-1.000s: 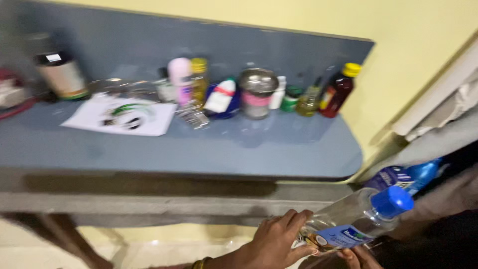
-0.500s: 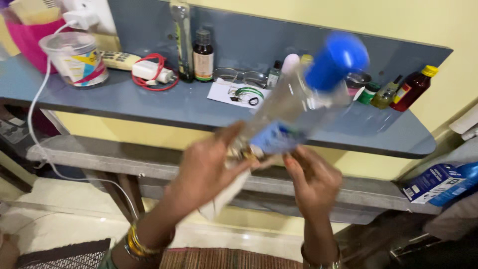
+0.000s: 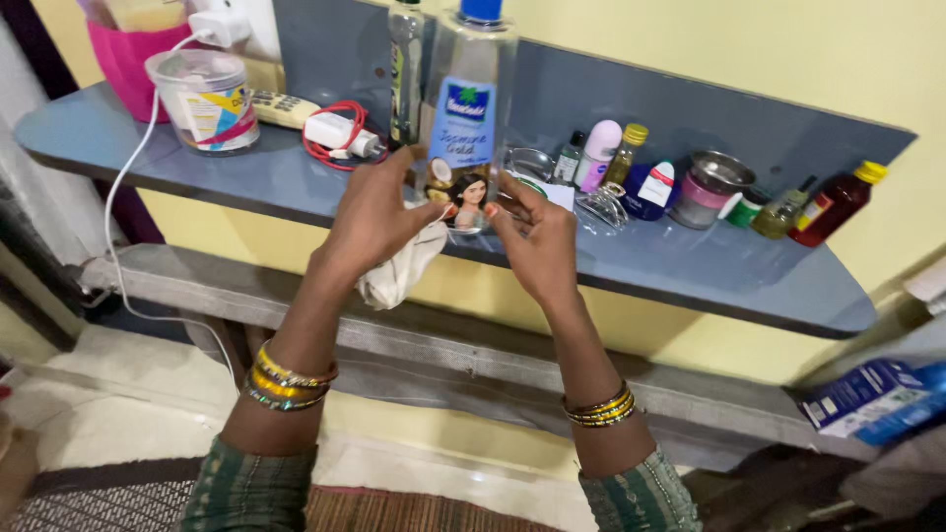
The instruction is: The person wipes a plastic container, a clear bottle, and a blue box with a white cloth on a countertop. The person handles each item one at a time, rotating them to wipe different sides before placing them back on the counter.
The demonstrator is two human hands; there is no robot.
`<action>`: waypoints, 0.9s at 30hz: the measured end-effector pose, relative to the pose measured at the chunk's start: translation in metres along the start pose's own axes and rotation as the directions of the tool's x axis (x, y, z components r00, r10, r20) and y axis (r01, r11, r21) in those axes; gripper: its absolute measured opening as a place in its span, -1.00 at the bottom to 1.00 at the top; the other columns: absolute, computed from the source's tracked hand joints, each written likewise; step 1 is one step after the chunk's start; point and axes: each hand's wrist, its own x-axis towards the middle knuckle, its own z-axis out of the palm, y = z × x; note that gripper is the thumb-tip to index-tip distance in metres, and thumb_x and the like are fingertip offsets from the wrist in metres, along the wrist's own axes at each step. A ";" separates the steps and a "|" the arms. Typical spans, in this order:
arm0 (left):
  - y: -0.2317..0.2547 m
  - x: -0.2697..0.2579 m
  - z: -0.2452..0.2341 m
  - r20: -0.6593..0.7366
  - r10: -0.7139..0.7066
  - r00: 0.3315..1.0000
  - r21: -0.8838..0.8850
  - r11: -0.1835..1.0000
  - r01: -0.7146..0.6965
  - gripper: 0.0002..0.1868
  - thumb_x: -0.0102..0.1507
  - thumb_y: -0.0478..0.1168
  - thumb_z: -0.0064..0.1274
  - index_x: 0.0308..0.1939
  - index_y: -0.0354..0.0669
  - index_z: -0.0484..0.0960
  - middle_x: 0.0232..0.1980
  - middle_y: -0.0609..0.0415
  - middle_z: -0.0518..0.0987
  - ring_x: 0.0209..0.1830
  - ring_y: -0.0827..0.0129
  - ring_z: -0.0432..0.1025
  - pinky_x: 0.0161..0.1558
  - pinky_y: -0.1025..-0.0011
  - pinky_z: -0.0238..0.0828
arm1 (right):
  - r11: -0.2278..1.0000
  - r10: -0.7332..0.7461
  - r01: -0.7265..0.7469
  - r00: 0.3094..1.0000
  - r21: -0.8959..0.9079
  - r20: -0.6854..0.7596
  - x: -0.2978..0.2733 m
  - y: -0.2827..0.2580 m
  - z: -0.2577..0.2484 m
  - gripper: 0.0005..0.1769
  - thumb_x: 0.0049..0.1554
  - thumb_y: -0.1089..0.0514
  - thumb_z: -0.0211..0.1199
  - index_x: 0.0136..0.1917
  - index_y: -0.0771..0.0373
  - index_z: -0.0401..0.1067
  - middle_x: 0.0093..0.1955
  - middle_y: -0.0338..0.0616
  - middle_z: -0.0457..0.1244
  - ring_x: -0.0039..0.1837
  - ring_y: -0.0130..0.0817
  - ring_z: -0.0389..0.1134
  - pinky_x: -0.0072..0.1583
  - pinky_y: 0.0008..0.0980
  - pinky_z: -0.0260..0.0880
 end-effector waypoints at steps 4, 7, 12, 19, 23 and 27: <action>-0.002 0.010 0.007 0.000 0.005 1.000 0.027 1.000 -0.005 -0.25 0.11 -0.07 0.38 0.27 -0.38 0.47 0.01 -0.32 0.64 0.05 -0.11 0.54 0.02 0.12 0.44 | 0.996 -0.062 0.058 0.997 0.074 0.047 0.005 0.014 -0.002 -0.38 0.17 0.30 0.26 0.49 0.31 0.25 0.37 0.10 0.33 0.34 -0.23 0.42 0.19 -0.34 0.54; 0.001 0.010 0.008 0.018 -0.009 1.000 0.035 0.999 0.008 -0.23 0.07 -0.10 0.38 0.29 -0.34 0.47 0.03 -0.29 0.65 0.05 -0.09 0.54 0.03 0.14 0.44 | 0.988 -0.120 0.125 0.991 -0.090 0.057 0.001 0.016 -0.004 -0.32 0.17 0.30 0.28 0.53 0.32 0.21 0.38 0.15 0.31 0.31 -0.17 0.43 0.27 -0.28 0.50; 0.008 0.005 0.006 0.049 -0.091 0.995 -0.013 0.996 0.091 -0.22 0.02 -0.10 0.39 0.30 -0.22 0.52 -0.01 -0.21 0.68 -0.02 0.01 0.60 -0.01 0.21 0.47 | 0.982 -0.138 0.143 0.989 -0.126 0.046 -0.001 0.014 -0.004 -0.32 0.15 0.31 0.28 0.52 0.30 0.22 0.32 0.15 0.35 0.30 -0.12 0.46 0.29 -0.24 0.47; 0.006 -0.002 0.011 -0.081 -0.144 0.986 -0.064 0.988 0.139 -0.20 -0.04 -0.09 0.45 0.25 -0.25 0.53 -0.04 -0.16 0.69 -0.07 0.11 0.63 -0.06 0.25 0.50 | 0.973 -0.161 0.158 0.987 -0.168 -0.003 -0.005 0.006 -0.006 -0.30 0.14 0.31 0.31 0.52 0.24 0.24 0.33 0.11 0.34 0.29 -0.12 0.45 0.28 -0.23 0.47; -0.001 -0.022 0.018 -0.382 0.049 0.923 0.005 0.999 -0.051 -0.46 0.09 -0.13 0.45 0.04 -0.35 0.63 -0.03 -0.17 0.70 -0.03 0.18 0.61 -0.01 0.28 0.50 | 0.962 -0.255 0.239 0.960 -0.134 -0.118 -0.007 0.007 -0.007 -0.33 0.15 0.33 0.30 0.50 0.30 0.25 0.27 0.06 0.31 0.25 -0.21 0.41 0.28 -0.25 0.45; 0.010 -0.073 0.041 -0.555 -0.320 0.768 -0.282 0.941 0.189 -0.76 0.26 -0.17 0.30 -0.25 -0.27 0.63 -0.30 0.02 0.67 -0.31 0.44 0.48 -0.19 0.41 0.43 | 0.898 -0.427 0.373 0.864 -0.232 -0.265 -0.037 0.011 -0.005 -0.49 0.19 0.16 0.36 0.36 0.27 0.32 0.13 -0.09 0.26 0.16 -0.21 0.27 0.25 -0.18 0.30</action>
